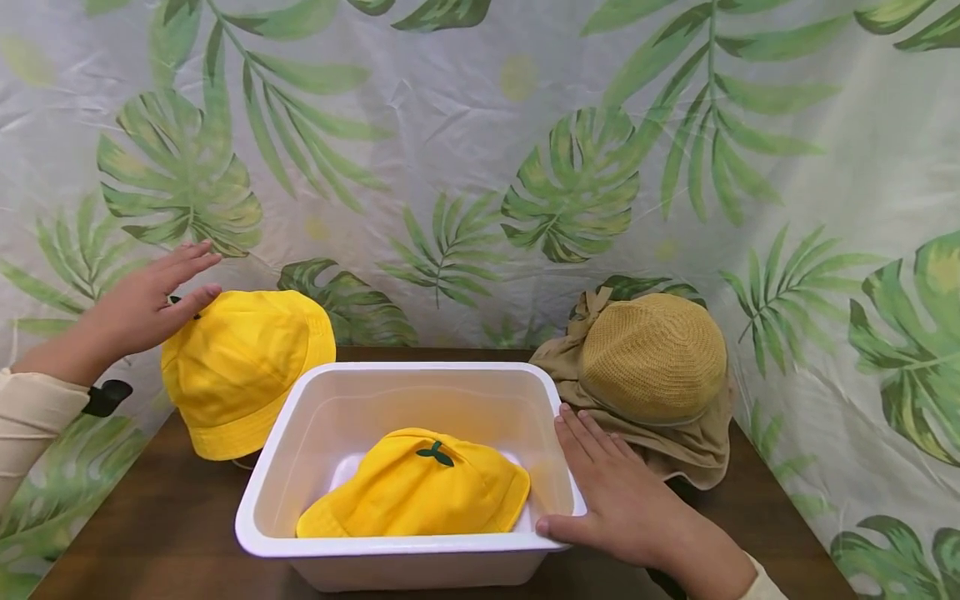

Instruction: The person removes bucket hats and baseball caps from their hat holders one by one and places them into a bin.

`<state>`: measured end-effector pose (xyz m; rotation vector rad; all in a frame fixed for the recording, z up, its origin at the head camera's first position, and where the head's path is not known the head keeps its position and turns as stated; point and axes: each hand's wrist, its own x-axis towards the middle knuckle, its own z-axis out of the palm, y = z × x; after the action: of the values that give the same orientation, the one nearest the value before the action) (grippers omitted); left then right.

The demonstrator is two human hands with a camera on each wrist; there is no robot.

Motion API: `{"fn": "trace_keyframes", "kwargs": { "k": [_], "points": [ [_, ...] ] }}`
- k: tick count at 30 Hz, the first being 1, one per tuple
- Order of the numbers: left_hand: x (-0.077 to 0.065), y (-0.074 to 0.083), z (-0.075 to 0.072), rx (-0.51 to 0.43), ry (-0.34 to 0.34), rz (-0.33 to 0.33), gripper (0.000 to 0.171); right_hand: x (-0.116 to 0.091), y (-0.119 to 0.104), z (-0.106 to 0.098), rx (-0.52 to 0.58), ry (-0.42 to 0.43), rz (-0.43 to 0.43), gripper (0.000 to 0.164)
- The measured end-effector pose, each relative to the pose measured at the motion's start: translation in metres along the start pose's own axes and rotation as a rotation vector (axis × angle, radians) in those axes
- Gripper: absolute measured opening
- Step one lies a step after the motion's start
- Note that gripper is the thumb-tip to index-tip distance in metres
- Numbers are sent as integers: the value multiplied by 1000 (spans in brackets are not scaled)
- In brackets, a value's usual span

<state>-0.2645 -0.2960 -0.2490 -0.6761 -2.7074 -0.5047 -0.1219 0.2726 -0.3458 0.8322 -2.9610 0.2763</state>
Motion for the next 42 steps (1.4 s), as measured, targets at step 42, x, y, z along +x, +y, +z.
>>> {"fn": "trace_keyframes", "kwargs": {
  "k": [42],
  "points": [
    [-17, -22, 13, -96, -181, -80, 72, -1, 3, 2, -8, 34, -44, 101]
  ]
}}
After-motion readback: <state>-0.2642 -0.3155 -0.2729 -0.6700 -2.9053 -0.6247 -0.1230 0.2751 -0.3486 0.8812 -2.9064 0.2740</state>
